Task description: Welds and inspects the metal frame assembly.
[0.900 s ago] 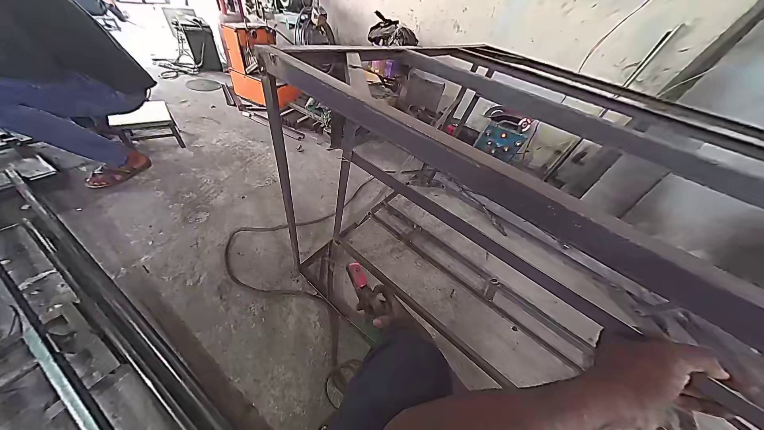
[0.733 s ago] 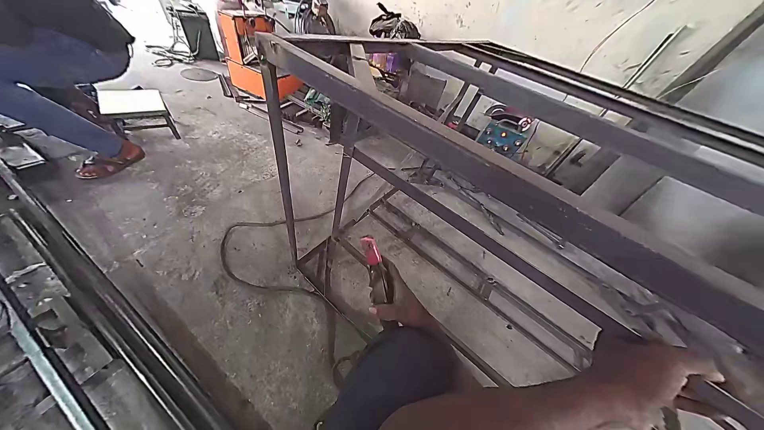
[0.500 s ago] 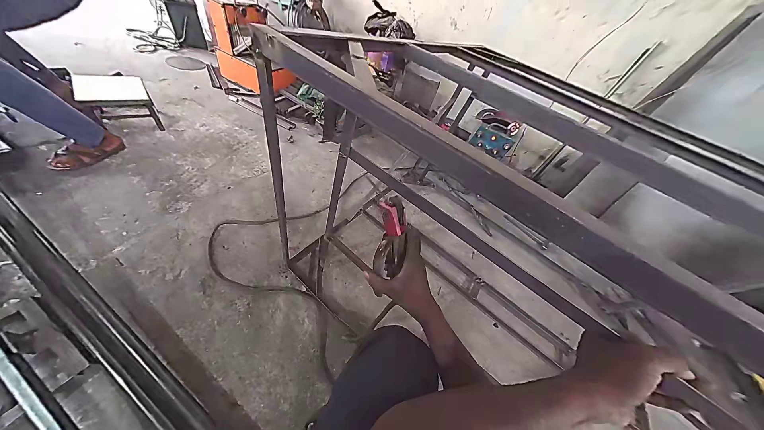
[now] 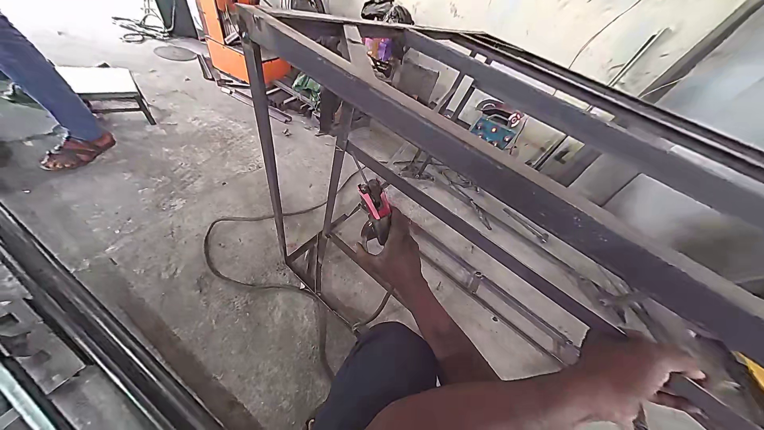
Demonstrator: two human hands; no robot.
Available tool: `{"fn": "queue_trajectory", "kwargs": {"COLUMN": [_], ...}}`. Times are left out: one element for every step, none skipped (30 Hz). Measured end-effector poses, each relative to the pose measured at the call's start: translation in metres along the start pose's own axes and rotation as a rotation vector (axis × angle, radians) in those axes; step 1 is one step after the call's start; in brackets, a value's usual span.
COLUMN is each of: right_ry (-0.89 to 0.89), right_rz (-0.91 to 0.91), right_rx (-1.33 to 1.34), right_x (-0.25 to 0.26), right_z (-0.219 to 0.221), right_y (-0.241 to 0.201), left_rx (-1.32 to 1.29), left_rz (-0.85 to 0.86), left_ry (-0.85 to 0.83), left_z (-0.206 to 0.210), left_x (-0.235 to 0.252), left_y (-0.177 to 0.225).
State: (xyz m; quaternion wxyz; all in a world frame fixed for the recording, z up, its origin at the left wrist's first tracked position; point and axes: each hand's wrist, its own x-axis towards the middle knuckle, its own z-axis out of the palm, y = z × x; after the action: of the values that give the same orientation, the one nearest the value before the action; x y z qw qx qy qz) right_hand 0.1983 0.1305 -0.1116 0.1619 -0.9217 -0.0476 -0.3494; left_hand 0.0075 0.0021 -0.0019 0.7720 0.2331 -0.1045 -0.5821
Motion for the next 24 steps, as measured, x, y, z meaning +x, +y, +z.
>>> {"fn": "queue_trajectory", "kwargs": {"right_ry": [0.01,0.006,-0.006,-0.015,-0.027,-0.045,-0.054,-0.055,-0.053,-0.051,-0.051,-0.049,-0.05,-0.049,-0.049,-0.051,-0.052,-0.052,-0.06,-0.067,-0.083,-0.102,-0.113,-0.119], "right_rz": [-0.012,-0.009,0.0,0.008,0.016,0.028,0.03,0.028,0.022,0.018,0.015,0.012,0.014,0.018,0.02,0.022,0.026,0.034,0.046,0.051,0.053,0.053,0.046,0.04], "right_rx": [-0.006,-0.007,-0.007,-0.013,-0.018,-0.02,-0.021,-0.021,-0.019,-0.018,-0.017,-0.012,-0.006,-0.002,0.003,0.004,0.005,0.006,0.006,0.001,-0.007,-0.019,-0.039,-0.058], "right_x": [0.002,0.004,0.006,0.008,0.009,0.01,0.011,0.012,0.012,0.012,0.012,0.012,0.012,0.012,0.012,0.013,0.014,0.015,0.016,0.018,0.019,0.02,0.02,0.02], "right_z": [0.003,0.004,0.005,0.006,0.007,0.007,0.008,0.009,0.009,0.01,0.011,0.011,0.011,0.011,0.011,0.011,0.011,0.012,0.012,0.012,0.013,0.014,0.015,0.016], "right_y": [0.001,0.001,0.0,0.0,0.0,0.001,0.002,0.002,0.003,0.003,0.002,0.002,0.002,0.001,0.001,0.001,0.001,0.001,0.0,0.0,0.001,0.001,0.002,0.002], "left_rx": [0.011,0.014,0.014,0.015,0.022,0.031,0.039,0.045,0.048,0.046,0.041,0.036,0.035,0.041,0.046,0.05,0.054,0.057,0.057,0.054,0.046,0.043,0.05,0.056], "left_rz": [-0.01,-0.014,-0.014,-0.016,-0.018,-0.019,-0.021,-0.02,-0.022,-0.02,-0.014,-0.01,-0.009,-0.008,-0.01,-0.011,-0.013,-0.018,-0.023,-0.027,-0.03,-0.035,-0.045,-0.063], "left_ry": [0.0,-0.002,-0.006,-0.007,-0.011,-0.015,-0.018,-0.017,-0.016,-0.013,-0.014,-0.018,-0.022,-0.022,-0.026,-0.026,-0.023,-0.024,-0.024,-0.023,-0.014,-0.006,-0.002,0.003], "left_z": [0.0,0.0,-0.001,-0.001,-0.001,-0.001,-0.001,-0.001,-0.001,-0.002,-0.002,-0.002,-0.002,-0.002,-0.002,-0.001,-0.001,0.0,0.0,0.0,0.0,0.0,0.0,0.0], "left_x": [0.0,0.0,0.001,0.001,0.002,0.003,0.003,0.003,0.003,0.003,0.003,0.004,0.004,0.004,0.004,0.003,0.002,0.001,0.0,0.0,-0.001,-0.001,0.0,0.001], "left_y": [0.0,0.0,0.001,0.0,0.0,0.0,0.0,0.0,0.0,-0.001,-0.002,-0.002,-0.003,-0.003,-0.002,-0.001,-0.001,0.0,0.001,0.002,0.002,0.002,0.003,0.003]}}
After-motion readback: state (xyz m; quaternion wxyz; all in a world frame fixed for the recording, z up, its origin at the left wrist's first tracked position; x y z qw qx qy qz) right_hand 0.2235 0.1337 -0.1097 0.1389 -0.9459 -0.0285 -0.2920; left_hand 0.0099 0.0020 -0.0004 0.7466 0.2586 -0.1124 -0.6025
